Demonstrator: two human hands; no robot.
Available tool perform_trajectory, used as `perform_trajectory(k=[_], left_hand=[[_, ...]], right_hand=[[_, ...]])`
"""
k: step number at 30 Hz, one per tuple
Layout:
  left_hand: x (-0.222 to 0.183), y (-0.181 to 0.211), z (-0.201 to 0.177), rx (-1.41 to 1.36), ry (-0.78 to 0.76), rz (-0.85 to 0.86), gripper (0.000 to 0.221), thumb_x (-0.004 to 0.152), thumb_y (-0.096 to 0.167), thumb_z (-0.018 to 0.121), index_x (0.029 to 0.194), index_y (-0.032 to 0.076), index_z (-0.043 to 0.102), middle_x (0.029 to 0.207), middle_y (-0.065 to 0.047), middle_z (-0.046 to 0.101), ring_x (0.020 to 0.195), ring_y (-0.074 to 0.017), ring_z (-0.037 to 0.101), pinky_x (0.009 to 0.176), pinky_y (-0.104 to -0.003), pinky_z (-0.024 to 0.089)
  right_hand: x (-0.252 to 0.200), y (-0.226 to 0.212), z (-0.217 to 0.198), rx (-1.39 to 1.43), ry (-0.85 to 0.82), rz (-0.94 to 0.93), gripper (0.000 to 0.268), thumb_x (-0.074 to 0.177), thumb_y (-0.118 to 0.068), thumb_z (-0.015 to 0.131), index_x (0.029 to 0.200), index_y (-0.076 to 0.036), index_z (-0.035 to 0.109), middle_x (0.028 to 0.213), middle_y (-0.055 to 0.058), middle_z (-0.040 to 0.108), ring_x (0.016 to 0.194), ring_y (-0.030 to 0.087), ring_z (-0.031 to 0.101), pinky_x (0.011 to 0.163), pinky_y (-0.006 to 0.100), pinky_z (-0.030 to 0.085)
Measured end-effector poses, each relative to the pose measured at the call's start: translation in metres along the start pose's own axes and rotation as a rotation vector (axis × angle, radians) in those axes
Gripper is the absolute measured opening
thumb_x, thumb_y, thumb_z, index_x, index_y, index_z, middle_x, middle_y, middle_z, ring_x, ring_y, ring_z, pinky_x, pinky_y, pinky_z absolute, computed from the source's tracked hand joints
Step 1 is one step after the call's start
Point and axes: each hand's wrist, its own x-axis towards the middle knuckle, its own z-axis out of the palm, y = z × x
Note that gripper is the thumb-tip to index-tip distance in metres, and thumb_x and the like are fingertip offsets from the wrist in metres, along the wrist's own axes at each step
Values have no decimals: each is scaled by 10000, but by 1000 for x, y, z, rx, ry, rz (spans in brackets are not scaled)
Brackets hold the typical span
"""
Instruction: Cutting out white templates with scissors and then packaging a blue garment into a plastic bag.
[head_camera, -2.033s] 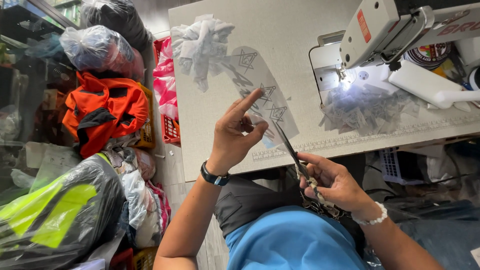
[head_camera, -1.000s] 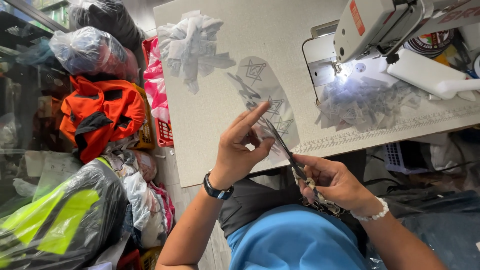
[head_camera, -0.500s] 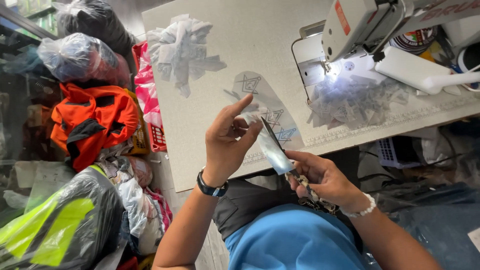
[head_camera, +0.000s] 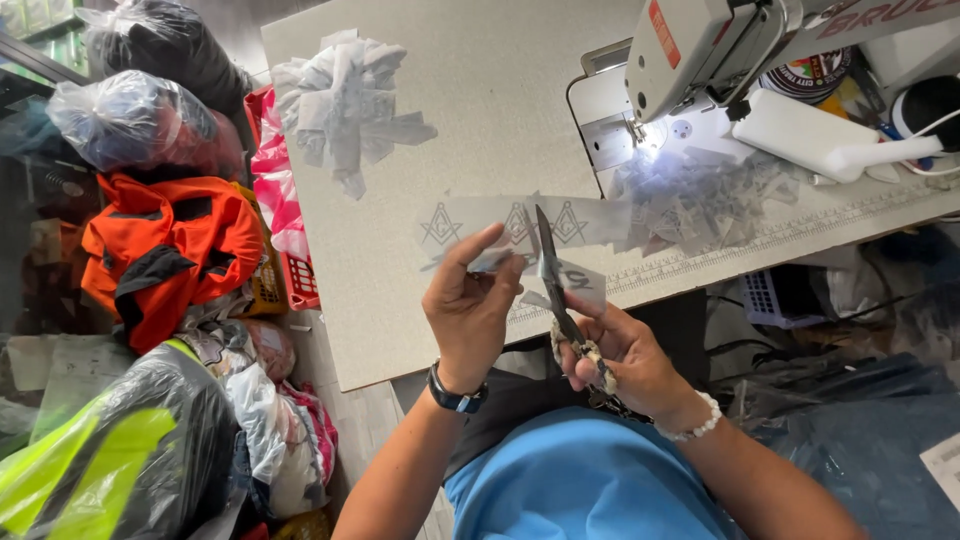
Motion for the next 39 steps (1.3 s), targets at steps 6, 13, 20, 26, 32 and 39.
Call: perform_trajectory(k=[6,13,20,26,32,39], left_hand=[[-4,-3,4,-22,42,10,410,880,-37,783,1276,-17,680,1032,-115,747,690,-75,697,592,-230,625],[-12,-12,17,-41,96,14,411,873,-45,786,1269,-35,674,1083,-148,752,682,-84,696,556,-223,605],[-15,-34,52,-69,27,-137,413,866,-8,809,1262,-14,691,939,-142,736,636,-122,710,494,-255,602],[-7,-57,84,-87,-23,-352,412,881,33,790,1275,-19,680,857,-167,731,591,-126,660,510,-277,594],[5,-74,75,17,-66,-455,451,897,31,741,1321,19,586,1218,-165,610,806,-143,662,621,-274,633],[38,-48,6,26,-245,-305,162,836,49,810,992,44,767,934,-70,742,910,-92,666,831,-253,551]], right_hand=[[-3,-1,9,-3,51,-8,778,838,-75,806,1503,66,428,786,254,693,630,262,734,555,297,582],[-7,5,21,-91,138,-45,732,871,-47,761,1511,58,421,791,225,695,653,246,742,560,283,582],[-12,-1,8,-92,414,-43,712,859,-132,772,1492,7,476,790,221,683,618,258,719,479,256,529],[-11,0,-22,-110,606,12,676,910,-132,744,1500,13,448,824,108,685,630,173,709,451,180,529],[-17,-15,-58,-23,662,57,506,923,-166,723,1395,-67,567,817,95,701,600,183,724,361,158,457],[-38,-33,-59,-182,360,115,746,782,-72,804,1471,-35,522,831,252,735,697,325,789,548,319,611]])
